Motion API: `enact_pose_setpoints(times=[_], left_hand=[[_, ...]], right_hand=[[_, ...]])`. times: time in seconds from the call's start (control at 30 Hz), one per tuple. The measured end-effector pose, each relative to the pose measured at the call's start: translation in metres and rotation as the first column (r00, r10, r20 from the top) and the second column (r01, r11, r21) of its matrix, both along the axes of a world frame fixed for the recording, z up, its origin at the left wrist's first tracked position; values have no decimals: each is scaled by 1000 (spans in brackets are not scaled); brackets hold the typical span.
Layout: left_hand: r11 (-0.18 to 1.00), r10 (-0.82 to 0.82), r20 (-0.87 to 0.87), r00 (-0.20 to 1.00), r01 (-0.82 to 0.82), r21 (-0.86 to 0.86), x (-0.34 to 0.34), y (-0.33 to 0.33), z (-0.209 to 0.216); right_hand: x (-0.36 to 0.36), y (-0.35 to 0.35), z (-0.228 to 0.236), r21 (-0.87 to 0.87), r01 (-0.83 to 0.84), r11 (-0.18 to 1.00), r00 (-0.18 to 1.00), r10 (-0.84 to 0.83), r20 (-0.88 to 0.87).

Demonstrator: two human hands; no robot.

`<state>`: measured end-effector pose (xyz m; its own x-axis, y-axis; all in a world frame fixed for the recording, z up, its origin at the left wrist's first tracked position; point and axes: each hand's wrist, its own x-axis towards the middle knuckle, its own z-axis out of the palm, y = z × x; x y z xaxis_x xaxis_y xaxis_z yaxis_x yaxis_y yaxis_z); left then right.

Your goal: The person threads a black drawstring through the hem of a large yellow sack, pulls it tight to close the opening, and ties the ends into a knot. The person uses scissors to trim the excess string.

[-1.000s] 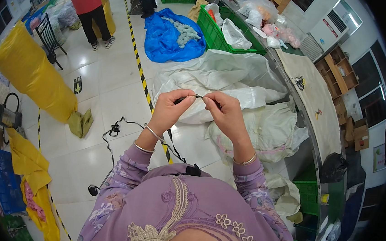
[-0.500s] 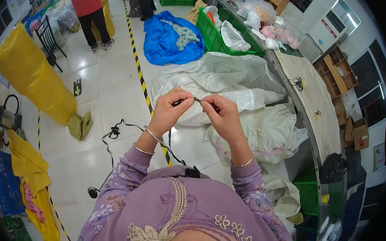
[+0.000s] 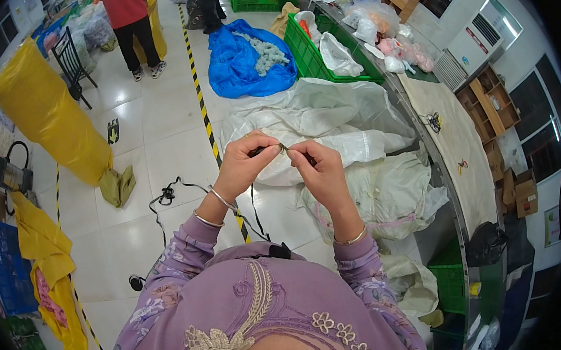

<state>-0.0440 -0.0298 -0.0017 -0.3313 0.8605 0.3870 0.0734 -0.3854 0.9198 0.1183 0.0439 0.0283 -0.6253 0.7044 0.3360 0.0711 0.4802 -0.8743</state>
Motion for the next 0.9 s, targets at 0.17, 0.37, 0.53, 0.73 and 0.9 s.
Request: enact_pose_setpoints(times=[0.17, 0.37, 0.53, 0.73, 0.9], left_hand=[[999, -15, 33, 999, 14, 39, 0, 2, -4], [1000, 2, 74, 997, -1, -12, 3, 3, -4], [1000, -29, 195, 980, 26, 18, 7, 1, -9], [995, -88, 411, 907, 65, 71, 13, 7, -19], [997, -75, 357, 931, 72, 22, 11, 4, -8]], right_hand=[[0, -1, 1, -33, -7, 999, 1000, 6, -16], [1, -3, -1, -32, 12, 999, 1000, -12, -1], [-3, -10, -2, -82, 12, 997, 997, -18, -72], [-8, -13, -5, -121, 2, 993, 992, -18, -124], [-9, -13, -6, -134, 10, 991, 991, -28, -130]])
